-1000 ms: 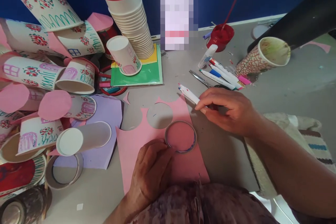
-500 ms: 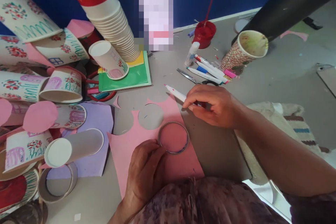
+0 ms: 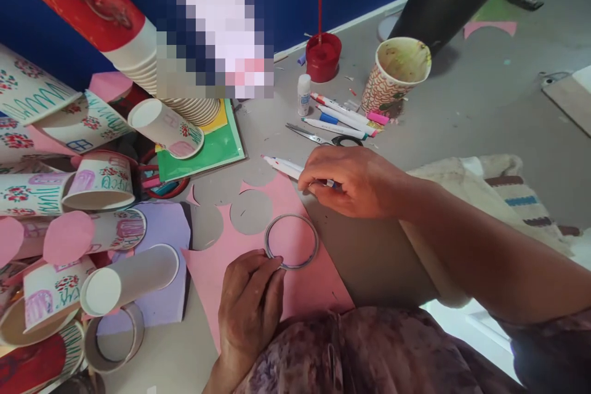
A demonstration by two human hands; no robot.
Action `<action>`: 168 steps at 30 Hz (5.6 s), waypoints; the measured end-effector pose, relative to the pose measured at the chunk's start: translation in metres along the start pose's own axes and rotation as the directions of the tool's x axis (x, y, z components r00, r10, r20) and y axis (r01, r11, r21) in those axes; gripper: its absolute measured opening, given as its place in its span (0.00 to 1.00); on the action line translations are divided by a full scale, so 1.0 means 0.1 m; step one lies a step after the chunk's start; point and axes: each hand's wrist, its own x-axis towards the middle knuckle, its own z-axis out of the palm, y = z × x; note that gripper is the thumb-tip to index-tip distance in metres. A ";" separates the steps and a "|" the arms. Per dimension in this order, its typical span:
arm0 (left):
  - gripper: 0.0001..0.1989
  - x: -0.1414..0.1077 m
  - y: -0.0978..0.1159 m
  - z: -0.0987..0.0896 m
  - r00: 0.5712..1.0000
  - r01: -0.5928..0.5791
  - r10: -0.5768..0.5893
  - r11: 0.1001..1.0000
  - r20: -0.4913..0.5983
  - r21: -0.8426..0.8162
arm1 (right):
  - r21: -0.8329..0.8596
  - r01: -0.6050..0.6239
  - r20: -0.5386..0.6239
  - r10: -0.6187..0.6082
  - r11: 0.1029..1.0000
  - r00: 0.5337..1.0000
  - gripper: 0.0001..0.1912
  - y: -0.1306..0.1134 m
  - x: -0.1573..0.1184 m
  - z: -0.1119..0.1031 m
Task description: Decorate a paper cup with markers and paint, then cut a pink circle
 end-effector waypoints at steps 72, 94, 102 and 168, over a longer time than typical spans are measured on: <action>0.13 -0.03 0.15 -0.03 0.998 0.057 -0.057 0.992 0.003 -0.117 | -0.228 0.159 0.124 -0.134 0.960 0.983 0.05 -0.09 -0.07 0.22; 0.16 0.02 0.12 -0.04 1.000 -0.008 0.009 0.996 0.011 -0.089 | -0.238 0.141 0.156 -0.105 0.961 0.982 0.04 -0.10 -0.07 0.22; 0.16 -0.03 0.10 -0.02 1.000 -0.011 0.013 0.997 0.021 -0.082 | -0.060 0.084 -0.057 -0.088 0.995 0.994 0.03 -0.09 0.00 0.12; 0.19 -0.17 0.20 -0.03 0.976 -0.041 0.017 0.994 0.217 0.104 | -0.003 0.411 -0.050 -0.410 0.912 0.911 0.06 -0.42 -0.16 0.32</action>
